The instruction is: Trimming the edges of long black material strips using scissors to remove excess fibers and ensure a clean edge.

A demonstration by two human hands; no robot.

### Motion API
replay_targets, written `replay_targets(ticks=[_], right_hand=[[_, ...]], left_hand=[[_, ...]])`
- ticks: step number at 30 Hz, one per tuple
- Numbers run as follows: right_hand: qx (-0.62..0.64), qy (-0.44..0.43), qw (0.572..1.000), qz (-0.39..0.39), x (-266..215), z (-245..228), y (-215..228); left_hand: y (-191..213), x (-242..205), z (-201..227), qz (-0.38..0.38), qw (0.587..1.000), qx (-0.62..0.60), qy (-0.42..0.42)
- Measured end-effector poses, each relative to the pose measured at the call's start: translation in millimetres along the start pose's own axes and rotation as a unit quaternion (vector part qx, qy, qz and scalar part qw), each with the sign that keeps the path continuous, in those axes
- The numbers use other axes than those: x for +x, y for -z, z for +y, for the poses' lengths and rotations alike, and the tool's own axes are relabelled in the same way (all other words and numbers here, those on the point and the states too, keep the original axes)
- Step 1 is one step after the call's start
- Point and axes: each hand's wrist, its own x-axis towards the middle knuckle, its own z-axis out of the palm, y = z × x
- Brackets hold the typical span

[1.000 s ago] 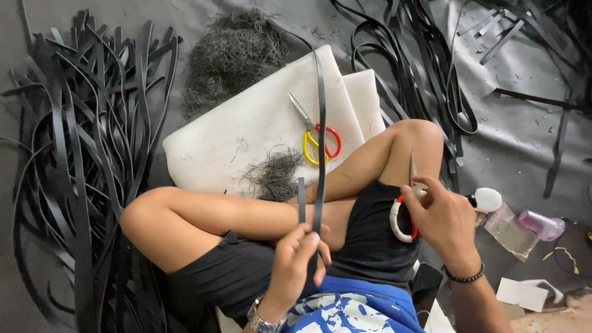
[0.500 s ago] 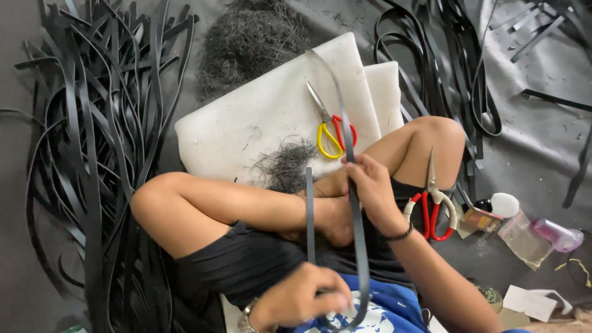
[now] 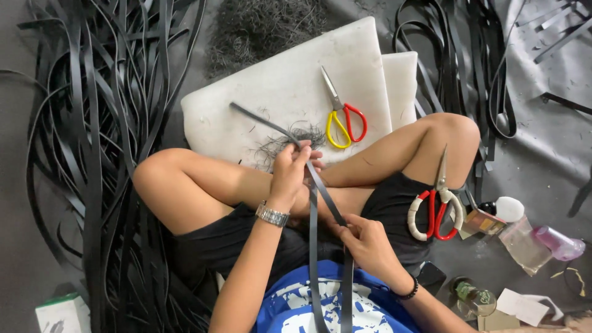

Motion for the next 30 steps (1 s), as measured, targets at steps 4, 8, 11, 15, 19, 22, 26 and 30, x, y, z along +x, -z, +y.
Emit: replay_targets(ticks=[4, 8, 11, 15, 19, 22, 26, 30], right_hand=[[-0.036, 0.02, 0.999, -0.002, -5.9, -4.6, 6.7], [-0.037, -0.014, 0.999, -0.023, -7.0, -7.5, 8.0], [-0.028, -0.007, 0.999, -0.033, -6.2, -0.7, 6.4], [-0.014, -0.004, 0.999, -0.049, -6.4, -0.8, 5.6], [-0.004, -0.018, 0.998, -0.058, -5.1, 2.5, 3.8], [0.022, -0.01, 0.997, -0.075, -2.4, 9.9, 4.1], [0.149, 0.017, 0.981, -0.123, 0.9, 23.2, 4.9], [0.259, 0.012, 0.953, -0.158, -0.1, 23.6, 5.4]], left_hand=[[4.1, -3.3, 3.9, -0.072, 0.997, -0.006, 0.002], [8.7, -7.9, 3.4, -0.082, 0.996, -0.03, 0.008], [11.0, -6.0, -3.2, -0.079, 0.996, -0.048, 0.014], [7.8, -8.2, 1.7, -0.051, 0.996, -0.06, 0.052], [6.6, -7.6, 4.6, -0.042, 0.997, -0.041, 0.054], [6.8, -4.7, 4.2, -0.044, 0.997, -0.031, 0.054], [11.0, 4.0, -3.5, -0.038, 0.995, -0.061, 0.075], [12.5, 8.9, -6.3, -0.032, 0.992, -0.079, 0.089]])
